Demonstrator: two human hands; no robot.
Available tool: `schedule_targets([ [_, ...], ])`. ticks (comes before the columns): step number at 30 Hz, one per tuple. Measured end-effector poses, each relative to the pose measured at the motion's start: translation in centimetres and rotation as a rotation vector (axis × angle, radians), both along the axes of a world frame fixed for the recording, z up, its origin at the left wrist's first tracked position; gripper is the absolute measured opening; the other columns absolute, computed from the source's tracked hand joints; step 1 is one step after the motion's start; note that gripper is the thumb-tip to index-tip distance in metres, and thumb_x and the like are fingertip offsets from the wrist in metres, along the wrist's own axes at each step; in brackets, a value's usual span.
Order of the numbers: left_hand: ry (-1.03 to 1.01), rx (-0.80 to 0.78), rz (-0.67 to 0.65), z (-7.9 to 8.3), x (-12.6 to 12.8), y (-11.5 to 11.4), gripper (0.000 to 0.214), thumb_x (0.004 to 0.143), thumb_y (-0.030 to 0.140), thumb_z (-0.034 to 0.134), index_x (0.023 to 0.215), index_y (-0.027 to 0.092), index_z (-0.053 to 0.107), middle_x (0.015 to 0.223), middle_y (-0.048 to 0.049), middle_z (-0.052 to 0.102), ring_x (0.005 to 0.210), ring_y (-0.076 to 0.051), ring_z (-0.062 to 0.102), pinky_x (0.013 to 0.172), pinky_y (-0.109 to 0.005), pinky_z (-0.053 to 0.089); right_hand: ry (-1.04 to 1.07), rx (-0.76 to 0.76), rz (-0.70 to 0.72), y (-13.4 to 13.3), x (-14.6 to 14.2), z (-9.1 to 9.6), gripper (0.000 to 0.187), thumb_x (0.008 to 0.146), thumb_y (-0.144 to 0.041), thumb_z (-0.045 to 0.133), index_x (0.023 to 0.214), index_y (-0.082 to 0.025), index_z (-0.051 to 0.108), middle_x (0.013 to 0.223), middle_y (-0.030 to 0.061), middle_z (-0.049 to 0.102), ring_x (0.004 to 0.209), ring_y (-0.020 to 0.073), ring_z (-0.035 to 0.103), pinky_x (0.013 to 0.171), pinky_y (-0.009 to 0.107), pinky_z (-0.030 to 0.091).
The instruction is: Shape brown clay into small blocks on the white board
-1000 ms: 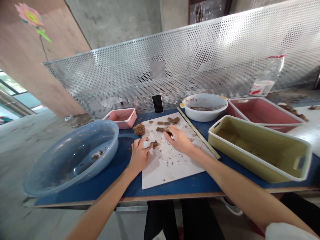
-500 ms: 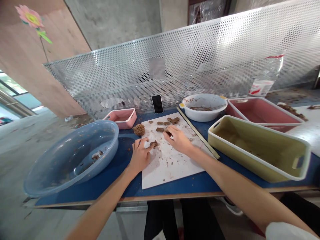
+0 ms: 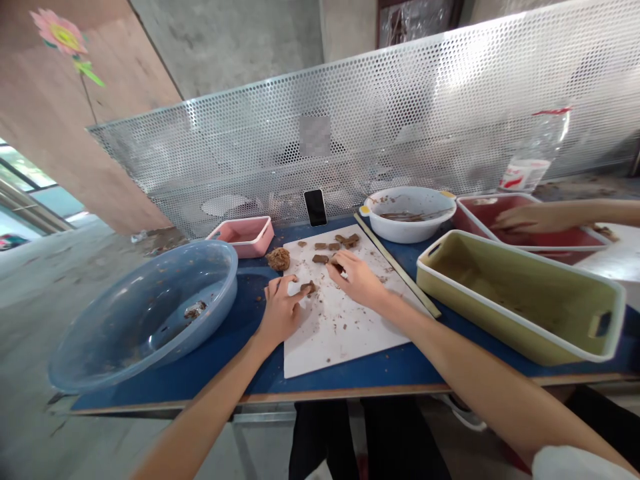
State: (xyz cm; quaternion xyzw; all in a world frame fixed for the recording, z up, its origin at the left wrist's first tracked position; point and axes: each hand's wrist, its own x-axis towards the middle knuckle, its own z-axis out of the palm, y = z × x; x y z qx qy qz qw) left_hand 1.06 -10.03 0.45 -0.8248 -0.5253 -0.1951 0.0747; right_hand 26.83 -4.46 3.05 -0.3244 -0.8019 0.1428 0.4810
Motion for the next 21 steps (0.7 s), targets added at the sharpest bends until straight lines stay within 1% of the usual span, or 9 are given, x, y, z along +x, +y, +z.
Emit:
schedule_targets([
  [6,0.013,-0.041,-0.025,0.35,0.06,0.27,0.061,0.090,0.001,0.060,0.139,0.033,0.078,0.149,-0.0144,0.054,0.132,-0.038,0.044,0.106,-0.055,0.043,0.006,0.004,0.002,-0.09,-0.03,0.09,0.026,0.112,-0.035,0.052,0.088,-0.026,0.054,0.087,0.0035,0.060,0.083,0.0228,0.061,0.079,0.039,0.050],
  [14,0.022,-0.080,-0.043,0.21,0.10,0.57,0.062,0.089,0.001,0.058,0.139,0.031,0.078,0.148,-0.0151,0.053,0.130,-0.039,0.043,0.106,-0.057,0.043,0.008,0.009,-0.008,-0.15,-0.12,0.27,0.029,0.113,-0.039,0.051,0.087,-0.026,0.055,0.085,0.0044,0.061,0.083,0.0237,0.063,0.080,0.041,0.053],
  [21,-0.038,-0.076,-0.038,-0.01,-0.15,0.61,0.066,0.088,-0.001,0.055,0.140,0.033,0.078,0.147,-0.0140,0.053,0.130,-0.037,0.044,0.105,-0.054,0.042,-0.001,-0.008,-0.008,-0.19,-0.04,0.25,0.028,0.113,-0.038,0.051,0.088,-0.026,0.055,0.086,0.0037,0.061,0.082,0.0229,0.063,0.077,0.040,0.052],
])
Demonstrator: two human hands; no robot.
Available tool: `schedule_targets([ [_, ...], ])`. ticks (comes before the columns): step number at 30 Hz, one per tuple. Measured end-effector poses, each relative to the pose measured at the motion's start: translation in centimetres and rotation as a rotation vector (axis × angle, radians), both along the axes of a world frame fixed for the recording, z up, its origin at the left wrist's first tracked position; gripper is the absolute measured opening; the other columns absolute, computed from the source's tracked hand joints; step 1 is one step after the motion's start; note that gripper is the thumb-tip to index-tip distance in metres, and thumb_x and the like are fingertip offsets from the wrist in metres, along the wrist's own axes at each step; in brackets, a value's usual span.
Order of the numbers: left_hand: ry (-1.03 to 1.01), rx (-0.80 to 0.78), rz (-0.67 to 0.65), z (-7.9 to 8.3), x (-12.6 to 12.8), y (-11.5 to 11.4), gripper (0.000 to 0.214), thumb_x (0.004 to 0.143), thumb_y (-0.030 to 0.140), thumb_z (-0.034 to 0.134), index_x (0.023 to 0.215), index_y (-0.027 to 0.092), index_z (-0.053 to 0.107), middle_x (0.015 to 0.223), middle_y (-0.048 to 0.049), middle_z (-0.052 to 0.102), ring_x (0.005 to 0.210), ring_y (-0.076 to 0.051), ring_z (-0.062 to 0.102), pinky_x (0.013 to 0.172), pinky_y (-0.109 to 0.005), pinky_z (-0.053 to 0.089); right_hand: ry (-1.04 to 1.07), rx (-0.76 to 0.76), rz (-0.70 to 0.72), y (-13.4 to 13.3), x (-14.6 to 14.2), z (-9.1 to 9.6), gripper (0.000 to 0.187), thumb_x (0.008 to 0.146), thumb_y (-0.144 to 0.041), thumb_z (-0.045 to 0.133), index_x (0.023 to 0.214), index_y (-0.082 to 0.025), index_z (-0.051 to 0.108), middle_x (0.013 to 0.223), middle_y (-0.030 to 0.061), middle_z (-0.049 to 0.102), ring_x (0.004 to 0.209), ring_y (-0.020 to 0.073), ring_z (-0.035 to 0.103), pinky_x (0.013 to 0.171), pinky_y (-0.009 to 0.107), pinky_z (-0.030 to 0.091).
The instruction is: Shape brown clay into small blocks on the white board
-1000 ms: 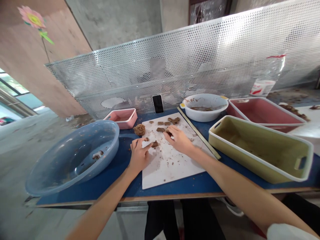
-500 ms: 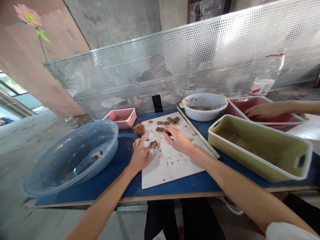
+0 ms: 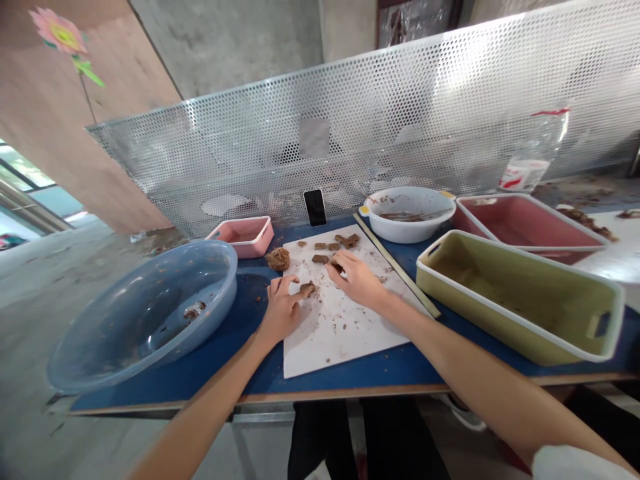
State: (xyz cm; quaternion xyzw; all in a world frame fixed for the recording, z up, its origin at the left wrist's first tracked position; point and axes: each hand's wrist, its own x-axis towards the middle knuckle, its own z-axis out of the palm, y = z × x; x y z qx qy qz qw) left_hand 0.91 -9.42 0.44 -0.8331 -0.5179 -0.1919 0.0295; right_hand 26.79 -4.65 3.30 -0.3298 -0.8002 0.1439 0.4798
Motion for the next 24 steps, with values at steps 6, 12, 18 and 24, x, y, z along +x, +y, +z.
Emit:
schedule_targets([
  [6,-0.004,-0.027,-0.006,-0.12,0.00,0.24,0.063,0.092,0.002,0.056,0.140,0.035,0.078,0.147,-0.0135,0.054,0.128,-0.036,0.045,0.106,-0.054,0.042,-0.020,-0.011,-0.010,0.06,0.00,-0.17,0.025,0.112,-0.036,0.052,0.089,-0.026,0.055,0.087,0.0035,0.060,0.084,0.0229,0.063,0.079,0.041,0.052],
  [12,-0.011,-0.028,0.006,-0.33,0.06,0.40,0.059,0.096,0.006,0.056,0.141,0.038,0.078,0.147,-0.0125,0.053,0.127,-0.036,0.044,0.107,-0.054,0.043,-0.019,-0.010,-0.005,0.12,-0.02,-0.25,0.026,0.112,-0.036,0.052,0.089,-0.026,0.054,0.087,0.0034,0.060,0.084,0.0229,0.062,0.080,0.041,0.052],
  [18,-0.058,-0.031,0.011,-0.83,-0.07,0.85,0.063,0.095,0.002,0.051,0.138,0.037,0.079,0.140,-0.0118,0.053,0.122,-0.033,0.044,0.106,-0.052,0.043,-0.016,0.002,-0.009,0.04,-0.08,-0.09,0.029,0.113,-0.039,0.050,0.087,-0.026,0.055,0.086,0.0043,0.061,0.082,0.0236,0.062,0.077,0.041,0.052],
  [24,-0.095,-0.021,0.002,-0.64,-0.20,0.92,0.066,0.095,-0.001,0.048,0.138,0.039,0.079,0.140,-0.0112,0.054,0.121,-0.032,0.044,0.104,-0.048,0.041,-0.007,0.003,-0.002,-0.06,-0.09,0.10,0.028,0.112,-0.038,0.051,0.088,-0.026,0.056,0.085,0.0042,0.061,0.082,0.0235,0.063,0.077,0.040,0.052],
])
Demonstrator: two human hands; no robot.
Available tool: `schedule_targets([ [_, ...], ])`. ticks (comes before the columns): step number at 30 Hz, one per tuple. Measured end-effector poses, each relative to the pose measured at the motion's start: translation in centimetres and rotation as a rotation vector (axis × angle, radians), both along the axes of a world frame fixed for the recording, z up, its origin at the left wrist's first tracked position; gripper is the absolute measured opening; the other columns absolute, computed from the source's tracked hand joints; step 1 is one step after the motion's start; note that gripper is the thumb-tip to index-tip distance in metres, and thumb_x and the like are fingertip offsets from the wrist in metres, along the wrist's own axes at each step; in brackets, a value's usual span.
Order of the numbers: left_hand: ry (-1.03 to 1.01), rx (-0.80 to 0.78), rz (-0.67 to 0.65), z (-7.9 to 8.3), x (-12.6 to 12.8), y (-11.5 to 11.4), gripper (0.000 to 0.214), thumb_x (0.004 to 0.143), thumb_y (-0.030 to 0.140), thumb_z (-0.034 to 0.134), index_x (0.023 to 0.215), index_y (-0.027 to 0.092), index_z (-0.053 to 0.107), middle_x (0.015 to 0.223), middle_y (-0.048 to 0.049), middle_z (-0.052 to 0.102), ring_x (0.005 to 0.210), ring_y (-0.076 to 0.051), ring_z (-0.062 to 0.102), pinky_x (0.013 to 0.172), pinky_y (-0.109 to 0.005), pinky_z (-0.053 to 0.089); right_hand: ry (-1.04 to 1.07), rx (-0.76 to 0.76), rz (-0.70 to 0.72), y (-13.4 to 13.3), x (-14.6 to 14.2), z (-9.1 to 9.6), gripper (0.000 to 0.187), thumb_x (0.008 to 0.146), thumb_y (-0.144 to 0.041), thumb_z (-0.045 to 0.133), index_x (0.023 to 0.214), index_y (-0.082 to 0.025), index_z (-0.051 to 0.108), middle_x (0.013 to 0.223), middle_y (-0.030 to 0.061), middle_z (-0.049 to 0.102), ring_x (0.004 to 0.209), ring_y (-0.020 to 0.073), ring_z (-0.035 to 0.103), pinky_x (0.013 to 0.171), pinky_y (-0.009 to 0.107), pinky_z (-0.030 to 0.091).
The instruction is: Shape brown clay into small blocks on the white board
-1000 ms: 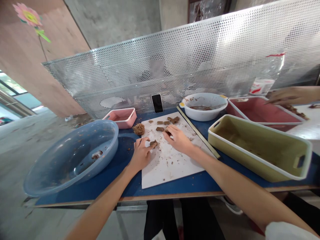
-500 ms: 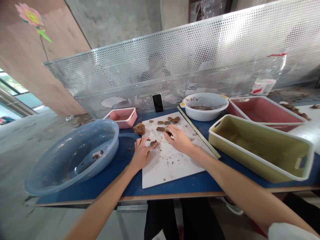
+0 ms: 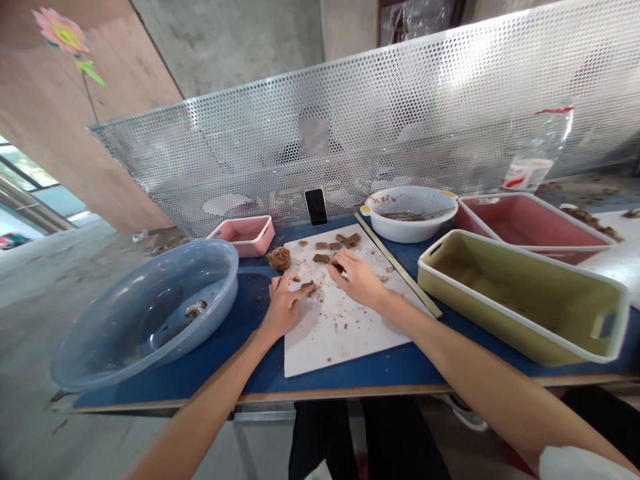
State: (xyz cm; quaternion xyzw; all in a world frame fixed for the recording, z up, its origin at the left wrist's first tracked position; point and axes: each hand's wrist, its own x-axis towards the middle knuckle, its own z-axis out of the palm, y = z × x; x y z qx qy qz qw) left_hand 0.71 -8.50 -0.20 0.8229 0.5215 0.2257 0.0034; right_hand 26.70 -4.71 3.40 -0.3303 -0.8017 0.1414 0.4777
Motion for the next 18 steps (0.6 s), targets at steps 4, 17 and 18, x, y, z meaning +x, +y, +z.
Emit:
schedule_targets([
  [4,-0.005,-0.002,0.023,0.23,0.11,0.00,0.065,0.095,-0.002,0.049,0.135,0.038,0.081,0.137,-0.0116,0.055,0.118,-0.032,0.044,0.101,-0.046,0.040,-0.006,-0.005,0.004,-0.01,0.02,-0.01,0.026,0.112,-0.036,0.051,0.089,-0.026,0.056,0.087,0.0046,0.063,0.084,0.0237,0.064,0.078,0.040,0.053],
  [17,0.025,0.017,0.019,0.13,0.14,0.10,0.064,0.094,-0.001,0.050,0.134,0.038,0.081,0.137,-0.0117,0.054,0.117,-0.032,0.043,0.101,-0.048,0.041,0.008,0.011,0.009,-0.16,-0.12,0.20,0.025,0.111,-0.035,0.052,0.089,-0.026,0.055,0.086,0.0046,0.062,0.083,0.0240,0.064,0.078,0.041,0.053],
  [18,0.025,0.019,0.021,0.11,0.16,0.10,0.063,0.094,0.000,0.050,0.134,0.038,0.082,0.137,-0.0118,0.055,0.117,-0.032,0.043,0.101,-0.048,0.041,0.009,0.014,0.008,-0.16,-0.13,0.20,0.025,0.111,-0.035,0.052,0.088,-0.026,0.055,0.085,0.0045,0.062,0.083,0.0239,0.064,0.078,0.041,0.053],
])
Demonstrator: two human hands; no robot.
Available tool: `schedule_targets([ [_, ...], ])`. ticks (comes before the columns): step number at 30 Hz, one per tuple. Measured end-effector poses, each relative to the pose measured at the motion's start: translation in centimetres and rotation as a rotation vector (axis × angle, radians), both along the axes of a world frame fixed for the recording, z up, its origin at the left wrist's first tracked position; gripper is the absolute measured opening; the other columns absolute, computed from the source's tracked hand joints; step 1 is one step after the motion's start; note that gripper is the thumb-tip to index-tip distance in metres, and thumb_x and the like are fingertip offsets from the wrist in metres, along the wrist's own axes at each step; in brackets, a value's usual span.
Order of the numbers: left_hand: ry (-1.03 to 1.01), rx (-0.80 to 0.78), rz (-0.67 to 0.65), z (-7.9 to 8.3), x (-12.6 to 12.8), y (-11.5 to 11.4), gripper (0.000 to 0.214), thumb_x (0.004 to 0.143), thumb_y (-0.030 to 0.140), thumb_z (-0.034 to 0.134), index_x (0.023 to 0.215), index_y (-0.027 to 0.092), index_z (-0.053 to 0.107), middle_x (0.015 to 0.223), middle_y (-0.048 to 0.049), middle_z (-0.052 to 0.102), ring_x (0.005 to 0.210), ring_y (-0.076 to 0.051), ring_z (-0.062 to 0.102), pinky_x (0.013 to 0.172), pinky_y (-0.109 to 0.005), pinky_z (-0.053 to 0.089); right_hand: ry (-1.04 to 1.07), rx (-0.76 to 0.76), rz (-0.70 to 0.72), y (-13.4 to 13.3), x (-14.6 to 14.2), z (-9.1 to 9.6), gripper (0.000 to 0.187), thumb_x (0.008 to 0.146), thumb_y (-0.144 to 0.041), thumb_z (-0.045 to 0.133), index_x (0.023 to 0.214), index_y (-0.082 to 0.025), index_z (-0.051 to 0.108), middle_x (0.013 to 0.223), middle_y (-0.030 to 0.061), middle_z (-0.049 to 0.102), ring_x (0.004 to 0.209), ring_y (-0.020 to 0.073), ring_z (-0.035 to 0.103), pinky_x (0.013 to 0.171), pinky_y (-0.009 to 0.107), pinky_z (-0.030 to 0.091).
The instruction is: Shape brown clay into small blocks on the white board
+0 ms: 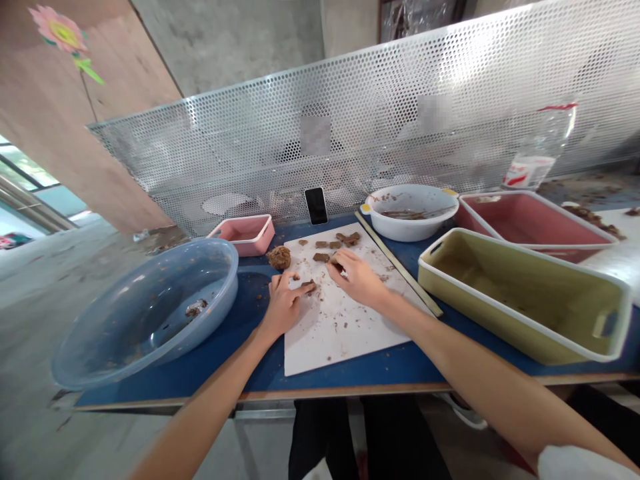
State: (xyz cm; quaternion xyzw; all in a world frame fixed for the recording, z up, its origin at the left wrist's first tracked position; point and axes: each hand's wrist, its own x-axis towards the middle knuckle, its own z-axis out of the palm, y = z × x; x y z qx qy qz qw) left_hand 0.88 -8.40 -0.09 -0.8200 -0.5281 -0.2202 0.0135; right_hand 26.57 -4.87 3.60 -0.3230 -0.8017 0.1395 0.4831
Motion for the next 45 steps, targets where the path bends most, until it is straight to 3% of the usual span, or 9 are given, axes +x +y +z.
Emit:
schedule_targets([
  [19,-0.042,-0.024,-0.001,0.3,0.2,-0.1,0.062,0.095,0.001,0.047,0.132,0.036,0.083,0.135,-0.0125,0.055,0.116,-0.032,0.043,0.102,-0.049,0.042,-0.007,-0.008,0.001,0.0,0.0,0.1,0.028,0.112,-0.038,0.051,0.087,-0.026,0.056,0.085,0.0049,0.063,0.083,0.0244,0.065,0.077,0.041,0.055],
  [32,0.034,0.016,-0.052,0.2,0.0,-0.3,0.058,0.095,0.004,0.054,0.131,0.038,0.083,0.137,-0.0116,0.056,0.120,-0.033,0.044,0.103,-0.050,0.043,-0.002,-0.010,-0.002,0.1,0.0,-0.1,0.026,0.111,-0.037,0.052,0.088,-0.026,0.055,0.086,0.0047,0.062,0.084,0.0245,0.064,0.080,0.042,0.054],
  [38,-0.100,0.091,0.114,0.3,-0.5,-0.1,0.063,0.091,-0.002,0.051,0.133,0.034,0.083,0.129,-0.0123,0.058,0.115,-0.031,0.048,0.098,-0.045,0.044,-0.005,-0.010,0.004,0.0,0.0,-0.1,0.025,0.111,-0.034,0.053,0.088,-0.026,0.055,0.086,0.0042,0.062,0.084,0.0239,0.064,0.080,0.041,0.053],
  [45,0.055,0.034,0.143,0.7,-0.6,-0.2,0.057,0.093,0.002,0.056,0.129,0.036,0.084,0.133,-0.0119,0.057,0.118,-0.033,0.045,0.096,-0.046,0.041,-0.020,-0.019,0.007,0.0,0.1,-0.1,0.023,0.110,-0.032,0.053,0.089,-0.026,0.054,0.087,0.0033,0.062,0.085,0.0231,0.064,0.081,0.039,0.052],
])
